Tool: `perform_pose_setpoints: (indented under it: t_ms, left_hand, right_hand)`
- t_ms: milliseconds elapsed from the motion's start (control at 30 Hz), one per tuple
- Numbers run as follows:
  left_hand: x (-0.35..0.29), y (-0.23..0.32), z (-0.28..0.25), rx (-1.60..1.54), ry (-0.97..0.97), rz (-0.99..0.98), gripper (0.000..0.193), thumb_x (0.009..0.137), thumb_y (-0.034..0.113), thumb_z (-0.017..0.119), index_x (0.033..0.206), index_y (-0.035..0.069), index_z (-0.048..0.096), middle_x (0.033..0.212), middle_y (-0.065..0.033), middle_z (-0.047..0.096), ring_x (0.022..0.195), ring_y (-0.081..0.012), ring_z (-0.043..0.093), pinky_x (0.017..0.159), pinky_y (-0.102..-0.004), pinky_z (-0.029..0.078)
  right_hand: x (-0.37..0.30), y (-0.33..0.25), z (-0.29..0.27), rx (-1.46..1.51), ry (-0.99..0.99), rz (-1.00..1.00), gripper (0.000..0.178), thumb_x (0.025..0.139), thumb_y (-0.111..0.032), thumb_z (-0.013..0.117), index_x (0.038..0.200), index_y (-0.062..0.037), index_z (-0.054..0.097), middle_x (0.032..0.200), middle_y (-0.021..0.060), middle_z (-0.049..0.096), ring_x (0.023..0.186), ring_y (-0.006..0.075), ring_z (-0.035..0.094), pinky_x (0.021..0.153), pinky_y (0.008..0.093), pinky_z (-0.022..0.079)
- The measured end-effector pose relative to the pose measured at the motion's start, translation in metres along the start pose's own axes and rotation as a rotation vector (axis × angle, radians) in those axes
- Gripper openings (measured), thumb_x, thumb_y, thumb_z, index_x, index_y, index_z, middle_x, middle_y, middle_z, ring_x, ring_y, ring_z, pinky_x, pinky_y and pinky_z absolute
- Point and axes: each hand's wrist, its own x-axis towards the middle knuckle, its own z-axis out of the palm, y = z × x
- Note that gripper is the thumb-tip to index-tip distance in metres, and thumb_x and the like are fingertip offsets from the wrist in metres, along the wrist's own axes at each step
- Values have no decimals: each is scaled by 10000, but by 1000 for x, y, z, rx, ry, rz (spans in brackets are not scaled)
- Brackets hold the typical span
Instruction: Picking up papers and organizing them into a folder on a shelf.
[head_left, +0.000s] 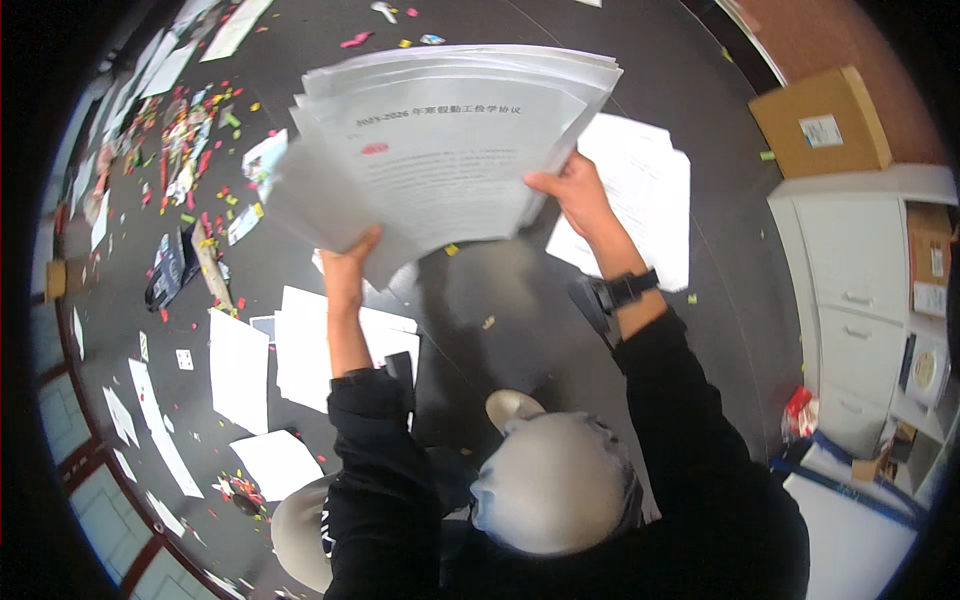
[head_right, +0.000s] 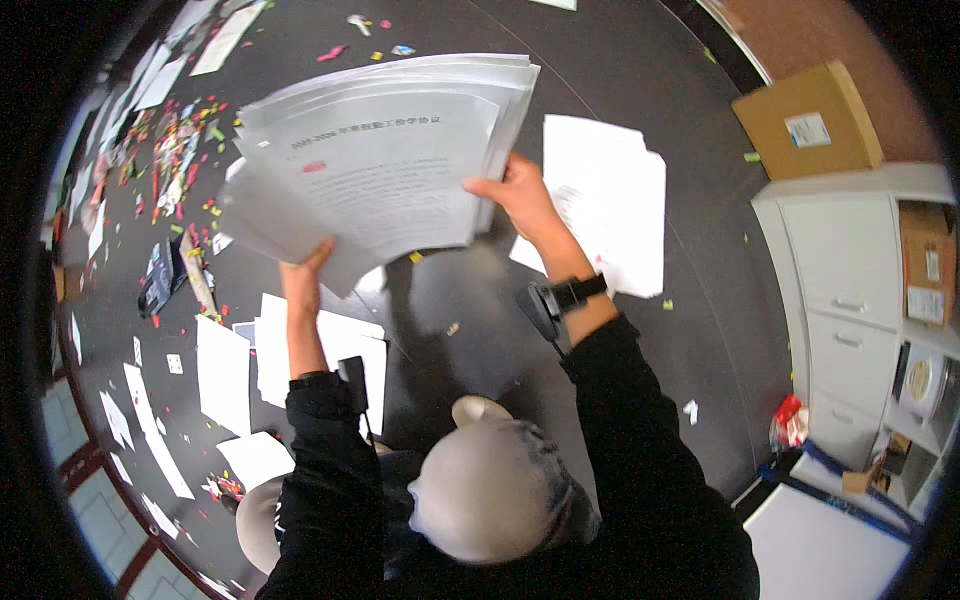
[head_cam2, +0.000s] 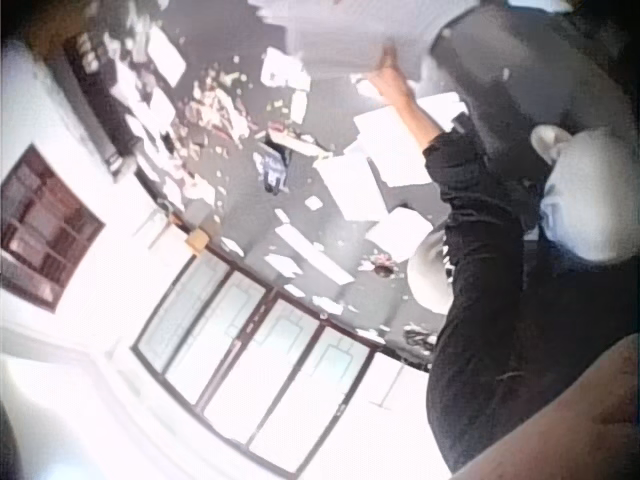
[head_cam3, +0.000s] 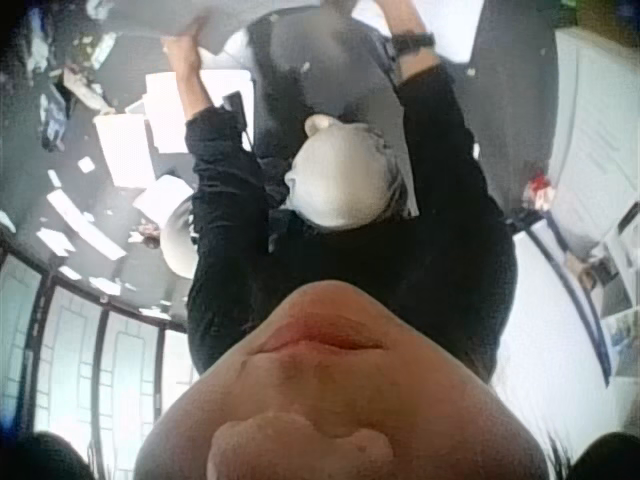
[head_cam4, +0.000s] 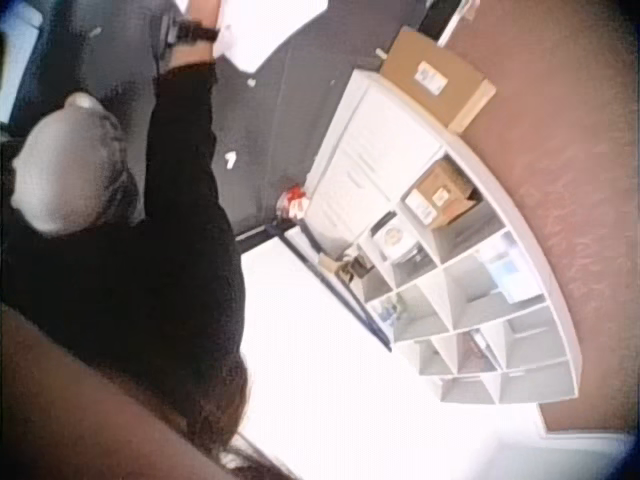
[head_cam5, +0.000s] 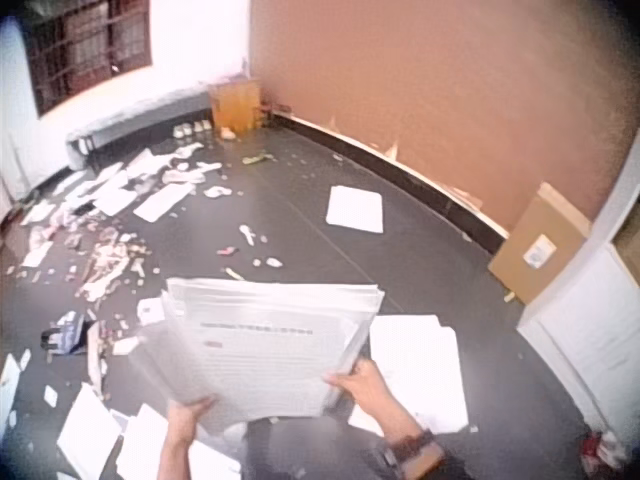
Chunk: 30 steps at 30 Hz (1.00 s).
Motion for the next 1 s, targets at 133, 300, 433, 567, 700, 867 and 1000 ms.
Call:
perform_pose_setpoints:
  t_ms: [133, 300, 433, 567, 700, 867, 1000]
  left_hand:
    - [2, -2, 13, -130, -14, -54, 272, 689, 61, 659, 928, -18, 556, 882, -70, 572, 810, -148, 521, 738, -260, 417]
    - [6, -9, 8, -258, 10, -50, 307, 676, 44, 667, 954, -6, 546, 913, -72, 563, 860, -164, 519, 771, -268, 411]
    - [9, -20, -6, -188, -50, -115, 349, 667, 26, 667, 987, 1, 530, 947, -66, 554, 891, -166, 508, 787, -272, 403]
    - [9, -11, -5, -180, -168, -115, 318, 669, 20, 660, 966, 3, 547, 924, -58, 566, 869, -160, 515, 782, -271, 401]
    - [11, 8, 2, -111, -228, -116, 310, 660, 30, 666, 949, 3, 559, 898, -60, 576, 857, -159, 519, 780, -271, 399]
    - [19, 11, -17, -180, 12, 75, 382, 623, 53, 691, 972, -13, 548, 912, -79, 562, 854, -183, 518, 796, -281, 392]
    - [24, 7, -3, -264, 79, 138, 415, 631, 43, 681, 1016, -3, 533, 967, -97, 541, 902, -199, 502, 832, -303, 381]
  right_hand:
    - [-5, -14, 8, -129, 32, -17, 334, 697, -56, 646, 984, 61, 520, 917, 138, 578, 853, 187, 559, 770, 276, 445]
    - [-6, -6, 7, -101, 70, -25, 287, 696, -10, 636, 956, 55, 533, 876, 89, 588, 812, 157, 547, 735, 251, 437]
    - [3, -7, 8, -223, -27, 59, 444, 651, -54, 681, 1039, 43, 488, 937, 112, 566, 902, 179, 519, 769, 281, 427]
    - [21, 4, 2, -104, -172, 64, 568, 607, -72, 711, 1101, 30, 450, 1006, 130, 541, 982, 204, 488, 811, 290, 414]
    - [36, -11, -6, -52, -398, 185, 628, 584, -73, 721, 1133, 25, 433, 1039, 130, 526, 1021, 208, 475, 809, 288, 425]
    - [37, -19, 26, -67, -173, -81, 278, 669, -72, 669, 930, -17, 593, 864, 55, 604, 818, 139, 548, 726, 267, 428]
    - [35, -17, 37, -54, -293, 72, 460, 654, -74, 683, 1070, -5, 498, 969, 76, 561, 901, 148, 514, 795, 257, 399]
